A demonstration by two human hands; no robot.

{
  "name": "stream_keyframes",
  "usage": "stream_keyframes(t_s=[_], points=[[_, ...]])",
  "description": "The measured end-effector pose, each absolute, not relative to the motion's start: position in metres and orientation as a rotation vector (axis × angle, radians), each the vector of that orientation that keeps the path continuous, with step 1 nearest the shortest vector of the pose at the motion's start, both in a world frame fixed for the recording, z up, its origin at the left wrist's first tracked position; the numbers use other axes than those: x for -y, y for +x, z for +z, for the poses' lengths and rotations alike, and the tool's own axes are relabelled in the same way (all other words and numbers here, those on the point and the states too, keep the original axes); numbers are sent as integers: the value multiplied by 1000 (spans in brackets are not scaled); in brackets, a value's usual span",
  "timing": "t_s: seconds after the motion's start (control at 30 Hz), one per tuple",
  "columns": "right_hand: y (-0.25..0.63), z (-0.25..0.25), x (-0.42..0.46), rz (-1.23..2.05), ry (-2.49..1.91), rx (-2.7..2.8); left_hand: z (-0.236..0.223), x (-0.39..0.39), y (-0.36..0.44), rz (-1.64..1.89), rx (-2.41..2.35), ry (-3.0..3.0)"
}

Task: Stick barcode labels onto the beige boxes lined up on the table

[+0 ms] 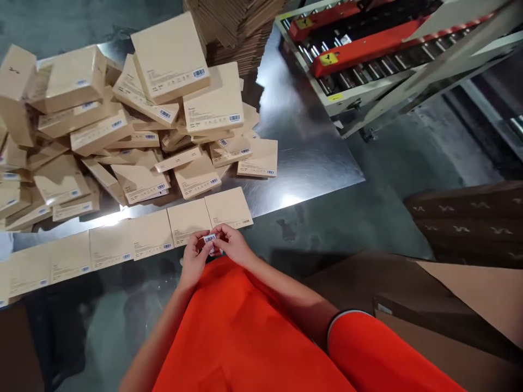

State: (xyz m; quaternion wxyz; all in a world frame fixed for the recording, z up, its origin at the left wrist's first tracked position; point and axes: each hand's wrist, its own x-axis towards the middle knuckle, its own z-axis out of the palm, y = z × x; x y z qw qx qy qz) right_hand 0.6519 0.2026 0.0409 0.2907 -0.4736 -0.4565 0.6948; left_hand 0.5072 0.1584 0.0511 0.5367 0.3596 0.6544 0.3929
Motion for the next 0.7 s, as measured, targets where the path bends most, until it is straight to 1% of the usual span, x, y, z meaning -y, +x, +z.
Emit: stream_keyframes(t_s=[0.27,0.5,0.7], points=[[683,37,-205,1794,-1313,1150,50,-167,539,831,-1574,948],[701,33,-204,1599,-1423,1243,46,-173,552,736,-1664,1051],[717,17,-213,1482,-1523,1301,39,-176,557,678,-1648,1107]])
